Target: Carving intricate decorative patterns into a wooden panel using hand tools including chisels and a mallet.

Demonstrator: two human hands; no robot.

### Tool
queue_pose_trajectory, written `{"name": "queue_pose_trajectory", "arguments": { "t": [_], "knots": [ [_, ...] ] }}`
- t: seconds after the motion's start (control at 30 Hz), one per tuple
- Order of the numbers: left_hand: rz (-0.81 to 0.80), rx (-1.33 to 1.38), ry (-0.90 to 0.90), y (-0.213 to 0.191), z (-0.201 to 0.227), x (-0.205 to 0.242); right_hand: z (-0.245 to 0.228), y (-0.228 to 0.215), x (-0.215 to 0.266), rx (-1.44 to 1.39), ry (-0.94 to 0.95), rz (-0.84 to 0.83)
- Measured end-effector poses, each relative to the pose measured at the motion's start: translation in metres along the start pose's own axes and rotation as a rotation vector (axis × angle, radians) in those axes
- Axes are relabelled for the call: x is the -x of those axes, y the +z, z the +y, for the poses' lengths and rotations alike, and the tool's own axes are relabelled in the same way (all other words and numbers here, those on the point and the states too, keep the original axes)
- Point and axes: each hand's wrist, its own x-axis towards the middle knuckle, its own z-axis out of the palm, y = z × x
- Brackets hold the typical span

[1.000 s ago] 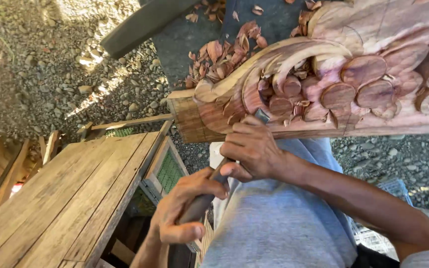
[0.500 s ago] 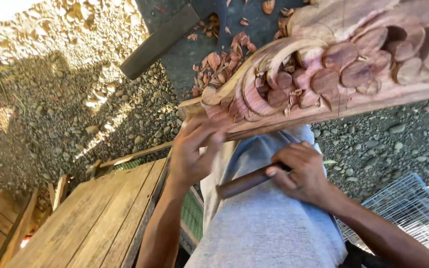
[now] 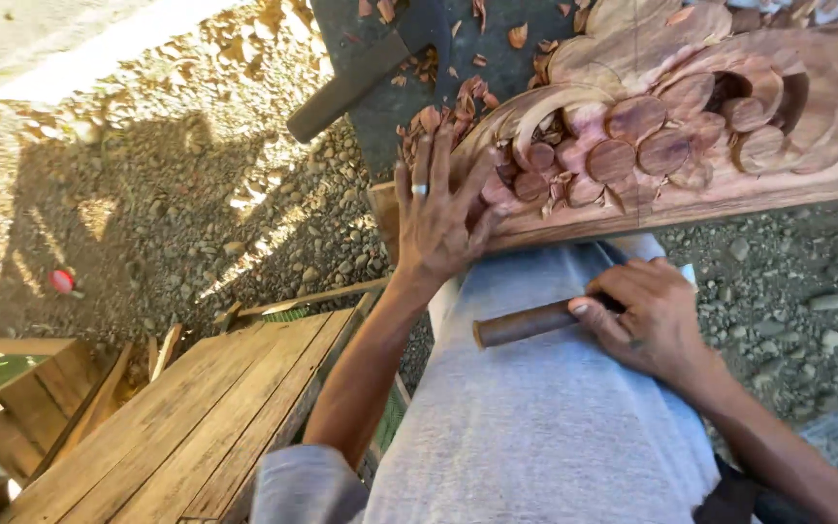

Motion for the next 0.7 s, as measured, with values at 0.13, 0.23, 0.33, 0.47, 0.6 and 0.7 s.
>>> {"name": "queue_pose_trajectory", "arguments": {
  "t": [0.13, 0.23, 0.33, 0.47, 0.6, 0.7],
  "knots": [
    [0.074, -0.06, -0.071, 0.017, 0.02, 0.014, 0.035, -0.039, -0.01, 0.011, -0.044, 0.026],
    [0.09, -0.024, -0.191, 0.024, 0.031, 0.009, 0.058, -0.056, -0.012, -0.012, -0.046, -0.002],
    [0.184, -0.101, -0.218, 0.02, 0.034, -0.016, 0.064, -0.076, -0.023, -0.025, -0.049, -0.05],
    [0.305, 0.119, -0.237, -0.005, 0.035, -0.024, 0.068, -0.085, -0.023, -0.023, -0.041, -0.102],
    [0.296, 0.193, -0.062, 0.003, 0.019, -0.035, 0.07, -0.081, -0.04, -0.134, 0.158, -0.057],
    [0.27, 0.178, 0.002, 0.018, 0.014, -0.032, 0.073, -0.064, -0.054, -0.291, 0.409, -0.115]
  ]
}}
